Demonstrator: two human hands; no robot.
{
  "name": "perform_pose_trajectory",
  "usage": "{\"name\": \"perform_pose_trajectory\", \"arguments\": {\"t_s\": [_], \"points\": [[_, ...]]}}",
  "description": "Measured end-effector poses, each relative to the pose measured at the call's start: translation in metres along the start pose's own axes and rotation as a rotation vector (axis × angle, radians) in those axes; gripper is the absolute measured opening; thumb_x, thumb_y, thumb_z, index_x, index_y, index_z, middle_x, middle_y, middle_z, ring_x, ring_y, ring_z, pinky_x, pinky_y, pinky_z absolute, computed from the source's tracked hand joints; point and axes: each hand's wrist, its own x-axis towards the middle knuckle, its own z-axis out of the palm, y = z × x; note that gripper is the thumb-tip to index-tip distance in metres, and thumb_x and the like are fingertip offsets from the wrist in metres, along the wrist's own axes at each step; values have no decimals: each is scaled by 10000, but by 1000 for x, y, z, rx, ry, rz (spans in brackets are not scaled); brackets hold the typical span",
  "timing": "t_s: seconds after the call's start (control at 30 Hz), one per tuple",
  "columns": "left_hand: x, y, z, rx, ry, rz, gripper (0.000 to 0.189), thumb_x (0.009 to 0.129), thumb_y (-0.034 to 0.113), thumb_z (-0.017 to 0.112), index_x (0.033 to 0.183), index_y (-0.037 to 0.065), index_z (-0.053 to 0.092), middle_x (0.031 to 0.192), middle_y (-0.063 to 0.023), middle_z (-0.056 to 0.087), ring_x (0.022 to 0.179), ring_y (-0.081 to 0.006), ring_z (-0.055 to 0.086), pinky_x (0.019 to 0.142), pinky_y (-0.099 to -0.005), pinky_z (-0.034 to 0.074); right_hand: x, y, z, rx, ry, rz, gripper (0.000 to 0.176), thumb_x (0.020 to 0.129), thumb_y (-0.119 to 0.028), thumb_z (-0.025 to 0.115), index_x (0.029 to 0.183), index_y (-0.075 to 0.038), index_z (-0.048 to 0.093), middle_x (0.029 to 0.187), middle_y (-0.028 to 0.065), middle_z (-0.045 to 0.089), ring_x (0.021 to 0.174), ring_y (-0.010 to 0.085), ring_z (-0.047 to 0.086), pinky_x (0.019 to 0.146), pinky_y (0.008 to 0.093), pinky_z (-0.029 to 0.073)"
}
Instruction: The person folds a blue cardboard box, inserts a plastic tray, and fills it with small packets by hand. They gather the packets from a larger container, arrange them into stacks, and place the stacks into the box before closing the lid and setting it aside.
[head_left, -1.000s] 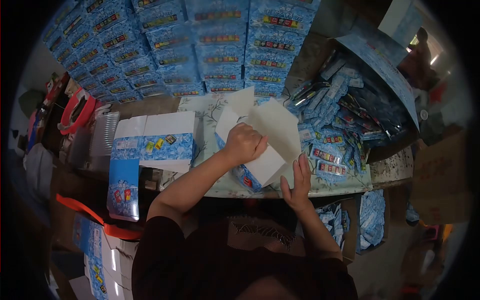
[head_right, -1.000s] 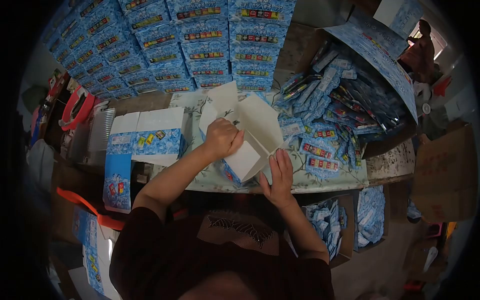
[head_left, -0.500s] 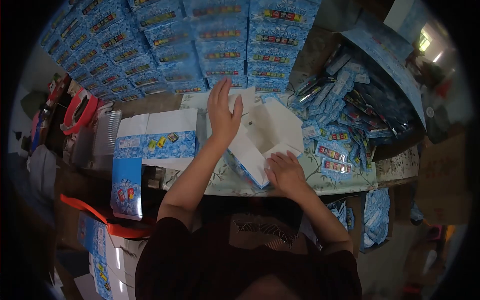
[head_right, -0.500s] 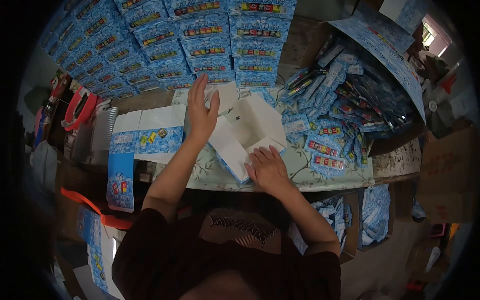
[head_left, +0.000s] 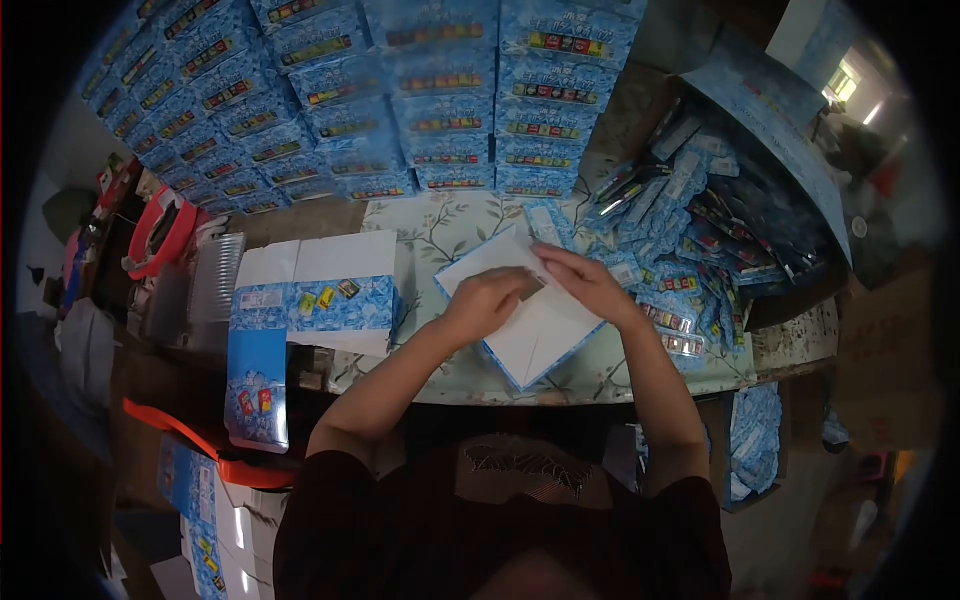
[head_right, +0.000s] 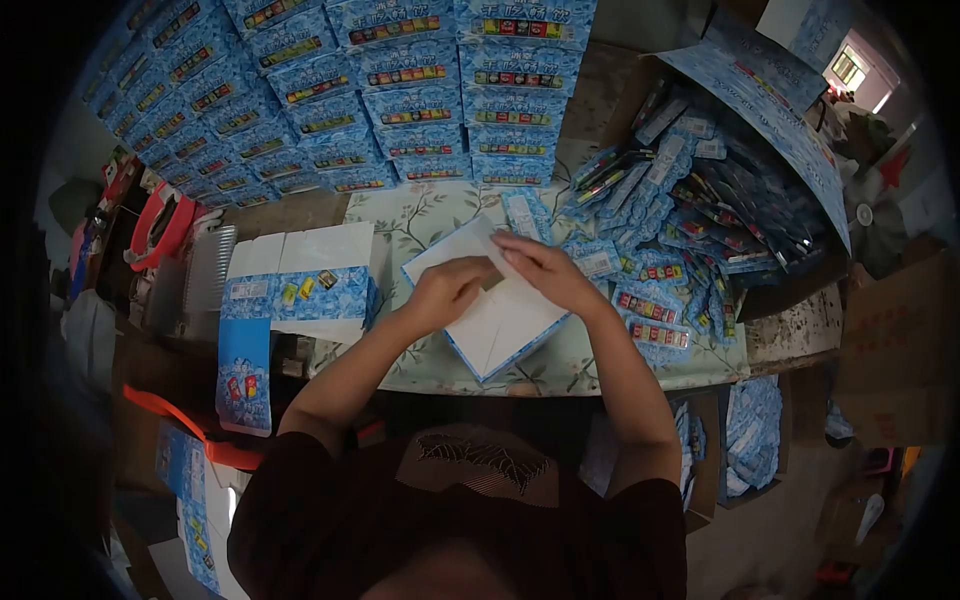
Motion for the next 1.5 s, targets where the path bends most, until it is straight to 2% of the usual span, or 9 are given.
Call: {"name": "perform_pose_trajectory", "arguments": {"t_s": [0.07,0.17,0.4,0.47,0.7,0.8,1.03,1.3,1.5], "points": [[-14,-12,-10,-167,592,-116,236,818,107,546,1039,36,586,1021,-133,612,919,-279,604,773,-318,472,-1,4,11,-127,-97,-36,346,901,-252,507,1228,-139,524,1351,90,404,1269,241,342,1015,321,298],[-17,-33,-22,-107,625,-491,228,837,170,559,1013,32,601,949,-136,624,829,-251,611,712,-296,462,-13,12,33,-1192,-177,-139,458,825,-200,577,1271,-211,474,1399,47,334,1335,314,182,1040,420,280],[-20,-49,-22,-393,77,-772,311,870,241,520,1059,-5,546,1001,-156,610,901,-306,593,769,-330,445,-7,16,5,-680,-215,-192,485,857,-245,554,1305,-116,422,1360,128,377,1309,314,253,1031,399,287],[-19,-35,-27,-794,159,-767,264,886,248,524,1019,23,564,1009,-90,605,834,-165,553,764,-255,417,-18,-13,3,-228,31,231,515,890,-334,509,1324,-86,388,1326,184,399,1230,326,368,1023,414,278],[-37,123,-121,96,400,407,164,734,95,654,897,98,630,1174,-61,561,1181,-255,449,1022,-418,301,-60,-50,-25,414,324,132,803,867,-634,254,1338,14,306,1298,187,429,1191,293,423,990,385,328],[-57,133,-95,269,427,529,105,728,88,639,825,125,651,1196,-21,553,1192,-231,440,1061,-464,236,-65,-37,-34,584,234,110,747,888,-584,304,1339,12,305,1309,172,425,1227,291,382,1010,372,301],[-142,94,-21,-64,-80,123,351,699,-1,604,1032,111,596,1188,-51,557,1177,-237,450,1055,-484,211,-51,21,28,-423,198,45,511,823,-91,571,1301,-47,394,1398,162,293,1311,311,226,1056,386,211],[-132,-78,-141,349,1162,-582,226,763,40,589,988,38,587,1006,-141,583,902,-322,564,779,-351,441,46,38,86,-394,353,-148,346,859,-94,521,1200,-39,505,1356,183,353,1271,331,307,1021,402,266],[-241,-223,-245,798,918,-1267,281,759,162,607,1014,46,593,1018,-158,566,968,-329,534,853,-408,422,20,48,65,-356,539,-168,292,884,-93,490,1151,22,523,1280,162,447,1165,262,437,929,338,378]]}}
